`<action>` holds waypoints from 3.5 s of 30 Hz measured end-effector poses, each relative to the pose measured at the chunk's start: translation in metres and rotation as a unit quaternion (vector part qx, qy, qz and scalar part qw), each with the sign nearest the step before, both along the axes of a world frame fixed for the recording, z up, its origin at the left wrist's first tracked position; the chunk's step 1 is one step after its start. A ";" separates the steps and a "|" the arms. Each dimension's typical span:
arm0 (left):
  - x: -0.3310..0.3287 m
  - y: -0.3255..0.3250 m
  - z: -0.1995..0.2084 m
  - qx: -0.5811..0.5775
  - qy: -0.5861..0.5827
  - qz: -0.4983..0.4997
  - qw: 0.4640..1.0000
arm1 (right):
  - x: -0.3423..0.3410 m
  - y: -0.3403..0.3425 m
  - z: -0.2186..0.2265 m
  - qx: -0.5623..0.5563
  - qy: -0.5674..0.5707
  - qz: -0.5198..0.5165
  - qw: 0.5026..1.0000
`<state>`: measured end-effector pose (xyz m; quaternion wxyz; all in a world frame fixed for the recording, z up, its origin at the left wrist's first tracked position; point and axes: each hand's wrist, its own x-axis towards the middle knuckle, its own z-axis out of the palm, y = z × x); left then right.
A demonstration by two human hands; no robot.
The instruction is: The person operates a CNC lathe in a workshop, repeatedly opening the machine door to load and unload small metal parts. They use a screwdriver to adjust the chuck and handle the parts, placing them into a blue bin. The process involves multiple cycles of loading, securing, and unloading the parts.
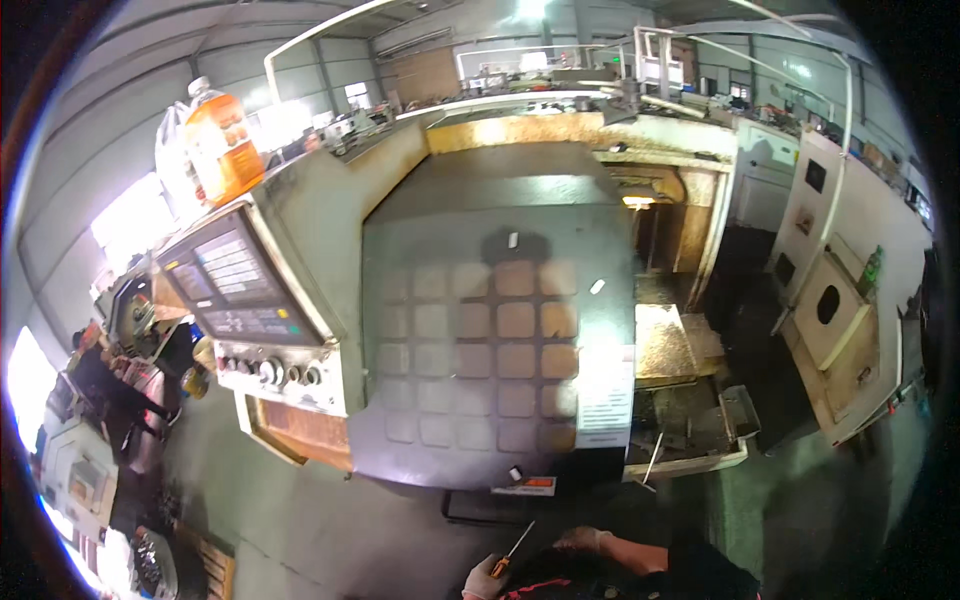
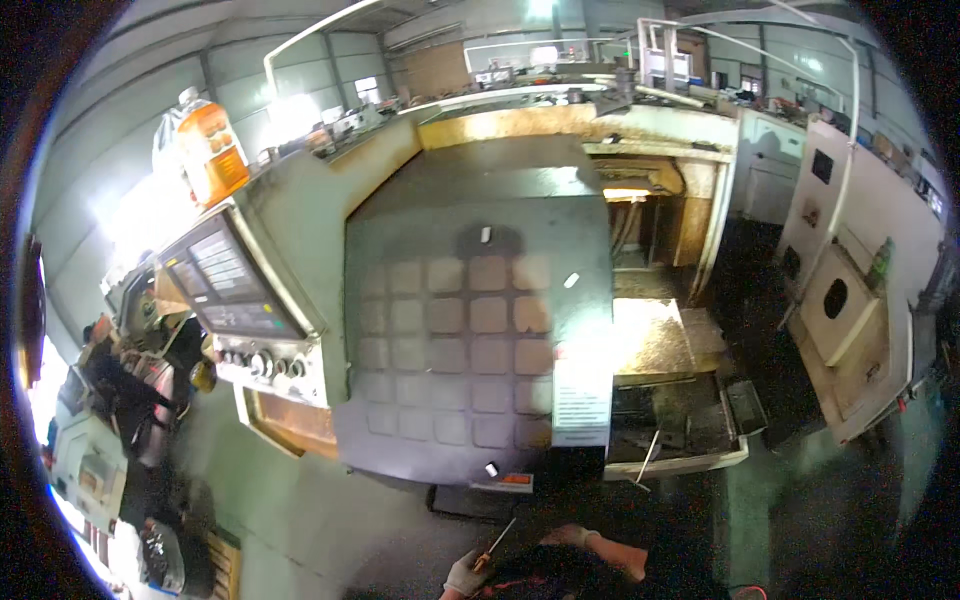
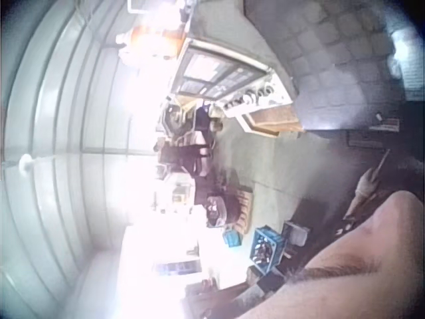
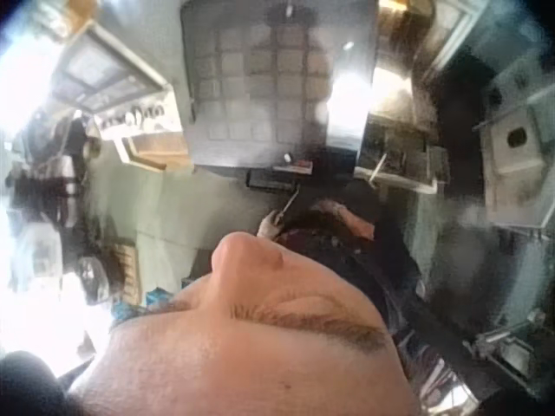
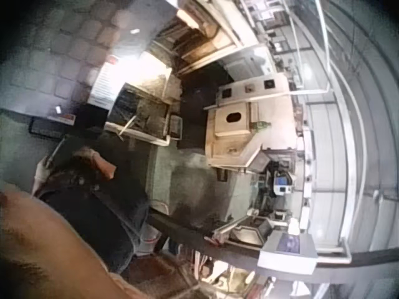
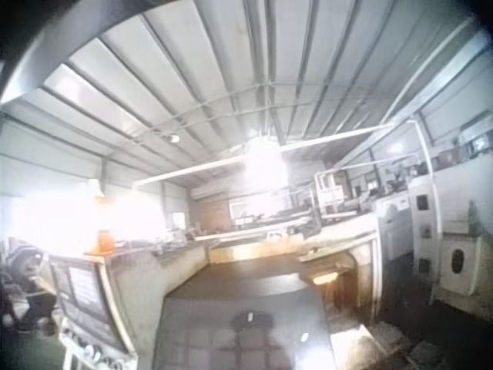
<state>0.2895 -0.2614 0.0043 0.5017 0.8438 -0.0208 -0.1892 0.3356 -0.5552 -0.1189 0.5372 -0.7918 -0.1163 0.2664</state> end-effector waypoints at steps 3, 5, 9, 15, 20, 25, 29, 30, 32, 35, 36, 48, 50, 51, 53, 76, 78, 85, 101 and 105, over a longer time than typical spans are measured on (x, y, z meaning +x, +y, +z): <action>0.016 0.013 0.001 0.033 -0.052 -0.094 0.994 | -0.031 -0.014 0.031 -0.013 0.137 -0.270 0.953; 0.034 0.006 0.018 -0.042 -0.025 -0.140 0.989 | -0.067 -0.028 0.042 0.009 0.180 -0.443 0.878; 0.066 -0.006 0.062 -0.125 -0.133 -0.200 0.963 | -0.079 -0.064 0.013 0.273 0.167 -0.620 0.717; 0.074 0.010 0.059 -0.207 -0.164 -0.227 0.938 | -0.059 -0.090 0.095 0.434 -0.114 -0.544 0.710; 0.065 0.063 0.057 -0.194 -0.094 -0.246 0.945 | -0.001 -0.035 0.232 0.414 -0.206 -0.556 0.691; 0.054 0.127 -0.024 -0.301 0.097 -0.160 0.935 | 0.032 0.022 0.287 0.017 -0.299 -0.696 0.652; 0.045 0.147 -0.054 -0.352 0.097 -0.107 0.925 | 0.035 0.003 0.234 -0.003 -0.253 -0.812 0.527; 0.041 0.148 -0.051 -0.348 0.074 -0.120 0.927 | 0.020 -0.014 0.215 0.027 -0.248 -0.814 0.525; 0.047 0.169 -0.044 -0.354 0.033 -0.150 0.922 | 0.041 0.025 0.244 0.008 -0.222 -0.814 0.536; 0.045 0.160 -0.031 -0.359 0.028 -0.178 0.916 | 0.024 0.007 0.235 -0.011 -0.205 -0.823 0.529; 0.048 0.162 -0.039 -0.355 0.028 -0.174 0.918 | 0.024 0.012 0.242 0.011 -0.205 -0.816 0.540; 0.031 0.149 -0.009 -0.216 0.022 -0.227 0.949 | 0.039 -0.005 0.202 -0.039 -0.268 -0.789 0.551; 0.030 0.156 -0.022 -0.210 -0.020 -0.254 0.944 | 0.044 0.015 0.228 0.099 -0.260 -0.785 0.553; 0.030 0.156 -0.022 -0.211 -0.017 -0.254 0.944 | 0.043 0.009 0.223 0.071 -0.276 -0.807 0.517; 0.027 0.162 -0.020 -0.212 -0.016 -0.243 0.946 | 0.031 0.004 0.223 0.055 -0.285 -0.776 0.559; 0.014 0.223 -0.007 -0.208 -0.052 -0.105 0.971 | 0.039 0.029 0.245 0.131 -0.180 -0.780 0.585; 0.010 0.224 0.005 -0.201 -0.065 -0.121 0.970 | 0.034 0.021 0.242 0.114 -0.190 -0.785 0.578; 0.004 0.231 -0.007 -0.212 -0.042 -0.115 0.969 | 0.041 0.021 0.238 0.153 -0.174 -0.794 0.562; 0.011 0.231 -0.006 -0.184 -0.036 -0.170 0.967 | 0.039 0.026 0.238 0.135 -0.209 -0.794 0.554; 0.011 0.226 -0.011 -0.193 -0.046 -0.143 0.970 | 0.039 0.019 0.233 0.135 -0.204 -0.796 0.554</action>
